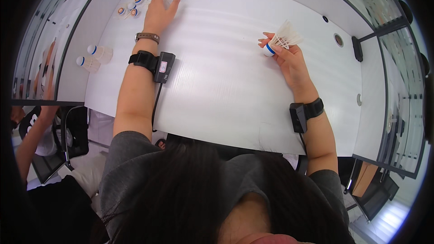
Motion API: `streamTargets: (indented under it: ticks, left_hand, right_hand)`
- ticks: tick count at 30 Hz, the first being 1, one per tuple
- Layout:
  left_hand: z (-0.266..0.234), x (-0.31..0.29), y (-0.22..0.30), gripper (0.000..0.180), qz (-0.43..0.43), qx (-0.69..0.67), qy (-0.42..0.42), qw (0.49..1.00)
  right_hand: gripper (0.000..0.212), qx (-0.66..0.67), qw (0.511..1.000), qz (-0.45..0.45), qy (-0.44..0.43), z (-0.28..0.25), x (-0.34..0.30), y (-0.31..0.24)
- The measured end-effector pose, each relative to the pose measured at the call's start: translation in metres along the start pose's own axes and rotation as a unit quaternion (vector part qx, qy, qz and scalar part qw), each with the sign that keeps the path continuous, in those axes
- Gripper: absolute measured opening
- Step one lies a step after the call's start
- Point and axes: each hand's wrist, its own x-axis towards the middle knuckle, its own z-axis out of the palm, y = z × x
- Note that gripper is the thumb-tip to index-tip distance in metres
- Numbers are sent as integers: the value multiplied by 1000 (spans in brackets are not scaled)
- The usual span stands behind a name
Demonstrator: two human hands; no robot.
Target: The person assembles a shuttlecock by hand by inserting a small stick into the base and then carefully fitting and pressing down the feathers into the collar.
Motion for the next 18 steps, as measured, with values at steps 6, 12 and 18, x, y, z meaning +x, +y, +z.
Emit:
streamTargets:
  ticks: [6, 12, 18]
  left_hand:
    - [5, 0, -21, 90, -11, 181, -24, 983]
    - [5, -5, 4, 96, -1, 254, -148, 956]
    - [-5, -28, 58, 100, -15, 278, -245, 929]
  right_hand:
    - [41, -6, 1000, 2, -13, 5, 1, -2]
    - [41, -11, 1000, 5, -5, 3, 0, -3]
    - [43, -10, 1000, 12, 3, 3, 0, -2]
